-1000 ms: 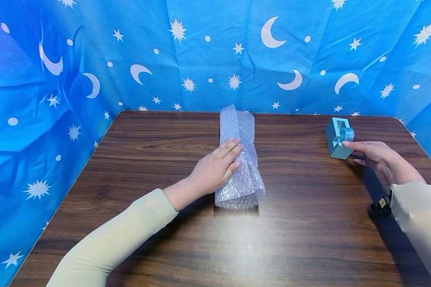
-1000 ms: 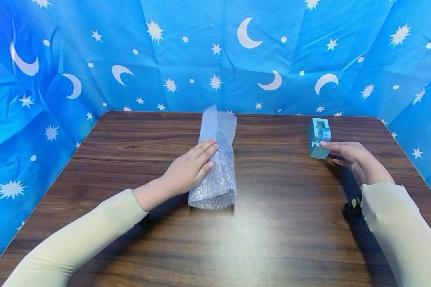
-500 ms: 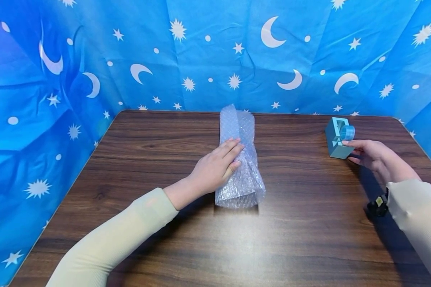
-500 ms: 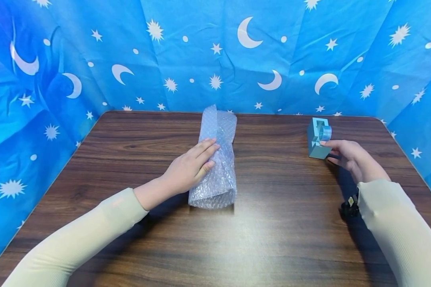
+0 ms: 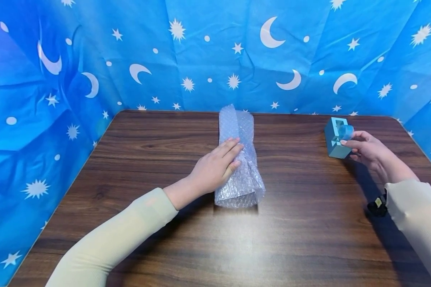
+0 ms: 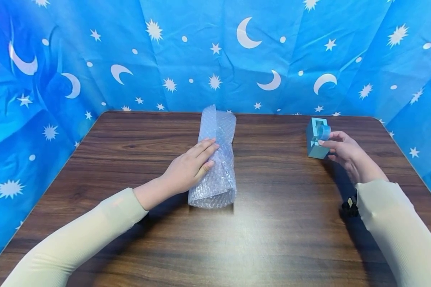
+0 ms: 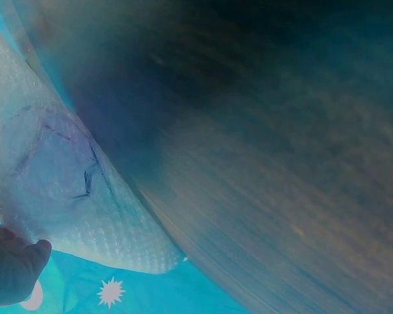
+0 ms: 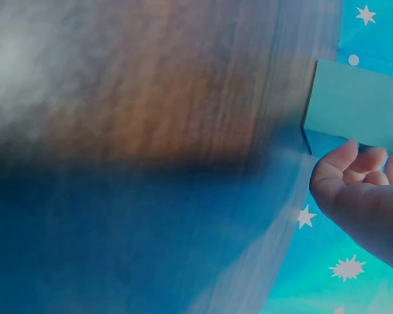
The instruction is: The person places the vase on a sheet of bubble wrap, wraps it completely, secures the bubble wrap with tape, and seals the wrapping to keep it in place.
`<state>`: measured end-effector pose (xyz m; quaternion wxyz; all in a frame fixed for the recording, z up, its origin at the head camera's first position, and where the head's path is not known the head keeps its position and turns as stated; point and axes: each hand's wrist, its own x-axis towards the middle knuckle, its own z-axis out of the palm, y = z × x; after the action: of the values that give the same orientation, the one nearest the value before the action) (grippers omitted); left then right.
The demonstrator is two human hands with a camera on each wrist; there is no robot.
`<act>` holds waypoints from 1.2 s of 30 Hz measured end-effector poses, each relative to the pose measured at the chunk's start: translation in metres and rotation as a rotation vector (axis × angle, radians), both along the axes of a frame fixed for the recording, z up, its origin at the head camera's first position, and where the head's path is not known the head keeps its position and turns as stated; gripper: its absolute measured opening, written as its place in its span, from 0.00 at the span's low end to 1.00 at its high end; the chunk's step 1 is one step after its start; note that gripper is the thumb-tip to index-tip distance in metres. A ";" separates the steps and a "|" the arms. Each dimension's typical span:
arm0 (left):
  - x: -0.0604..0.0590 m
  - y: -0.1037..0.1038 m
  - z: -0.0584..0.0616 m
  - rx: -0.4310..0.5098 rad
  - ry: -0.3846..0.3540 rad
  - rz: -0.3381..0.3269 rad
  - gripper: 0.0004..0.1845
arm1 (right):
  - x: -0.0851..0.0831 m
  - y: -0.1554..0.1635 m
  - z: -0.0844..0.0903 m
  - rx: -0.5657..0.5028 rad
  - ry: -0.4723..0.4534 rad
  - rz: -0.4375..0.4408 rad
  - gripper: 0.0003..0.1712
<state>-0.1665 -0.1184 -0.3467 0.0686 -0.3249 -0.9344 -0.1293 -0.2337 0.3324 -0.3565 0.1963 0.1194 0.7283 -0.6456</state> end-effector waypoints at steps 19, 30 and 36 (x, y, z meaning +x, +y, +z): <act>0.000 0.000 0.001 0.005 -0.006 0.009 0.28 | -0.019 0.015 0.002 0.162 -0.017 0.291 0.43; -0.001 0.000 0.000 -0.002 -0.009 0.014 0.28 | -0.023 0.017 0.005 0.255 0.008 0.343 0.46; -0.001 0.000 0.000 0.008 0.013 0.009 0.28 | -0.020 0.017 0.005 0.267 0.032 0.330 0.49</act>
<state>-0.1672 -0.1188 -0.3472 0.0766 -0.3211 -0.9349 -0.1303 -0.2536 0.3490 -0.3520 0.2702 0.0129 0.8200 -0.5044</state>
